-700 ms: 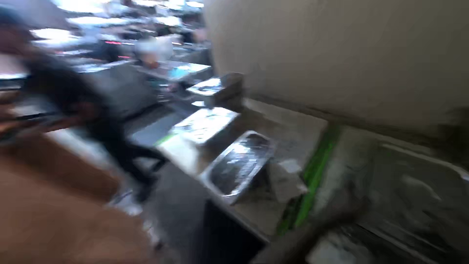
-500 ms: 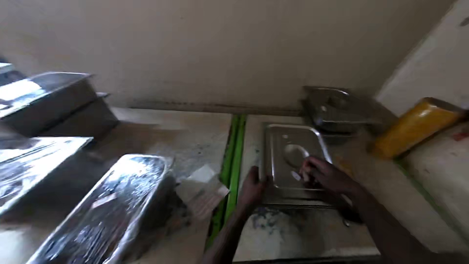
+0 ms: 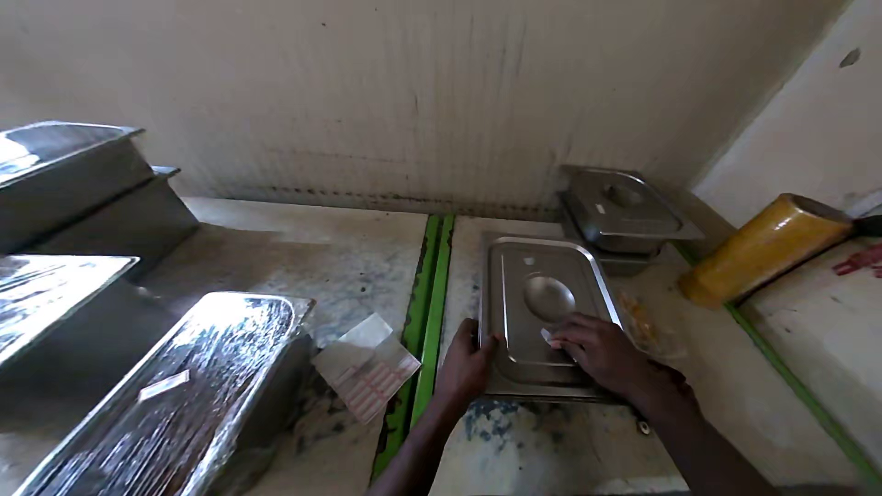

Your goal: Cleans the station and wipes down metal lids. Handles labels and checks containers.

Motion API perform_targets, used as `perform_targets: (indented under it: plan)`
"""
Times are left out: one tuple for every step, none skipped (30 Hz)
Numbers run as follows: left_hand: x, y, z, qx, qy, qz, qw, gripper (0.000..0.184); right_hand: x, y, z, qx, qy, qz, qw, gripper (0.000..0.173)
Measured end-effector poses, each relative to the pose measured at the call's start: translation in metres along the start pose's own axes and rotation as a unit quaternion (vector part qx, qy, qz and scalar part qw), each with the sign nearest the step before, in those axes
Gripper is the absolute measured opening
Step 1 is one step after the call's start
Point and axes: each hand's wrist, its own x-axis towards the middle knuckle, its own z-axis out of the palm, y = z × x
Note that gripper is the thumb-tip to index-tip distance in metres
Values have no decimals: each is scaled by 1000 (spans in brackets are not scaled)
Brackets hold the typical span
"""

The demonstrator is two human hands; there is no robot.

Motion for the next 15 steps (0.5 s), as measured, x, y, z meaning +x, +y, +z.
perform_targets:
  plan:
    - [0, 0, 0, 0, 0, 0, 1000, 33, 1, 1, 2, -5, 7, -5, 1000, 19]
    - [1, -1, 0, -1, -2, 1, 1000, 33, 2, 1, 3, -10, 13, -8, 1000, 19]
    - [1, -1, 0, -2, -2, 2, 1000, 33, 3, 1, 4, -16, 19, -8, 1000, 19]
    - [1, -1, 0, -3, -3, 4, 1000, 33, 3, 0, 5, -24, 25, -8, 999, 19]
    - [0, -1, -1, -3, -5, 5, 1000, 32, 3, -1, 7, -37, 29, -5, 999, 20]
    - [0, -2, -1, -3, -6, 5, 1000, 32, 3, -2, 9, -54, 36, -3, 998, 20]
    - [0, -2, -1, -6, -8, 6, 1000, 32, 3, -3, 12, -72, 46, 1, 996, 20]
    - [0, -2, -1, -8, -9, 7, 1000, 31, 3, -4, 15, -89, 56, 6, 994, 19]
    - [0, -2, -1, -9, -9, 6, 1000, 31, 4, -4, 16, -94, 61, 11, 994, 19]
    - [0, -1, -1, -10, -9, 5, 1000, 31, 5, -5, 14, -77, 55, 26, 995, 19]
    - [-1, -1, -1, -11, -10, 3, 1000, 32, 7, -6, 9, -40, 38, 50, 997, 21]
    - [-1, 0, -2, -14, -11, 2, 1000, 32, 8, -7, 3, 9, 13, 79, 997, 23]
    - [-2, 0, -2, -17, -13, 1, 1000, 33, 7, -6, -2, 50, -10, 102, 994, 25]
    - [-2, 0, -2, -19, -15, 3, 1000, 33, 6, -4, -5, 74, -25, 109, 991, 26]
    - [-2, 0, -2, -20, -16, 4, 1000, 33, 5, -2, -6, 81, -38, 107, 990, 27]
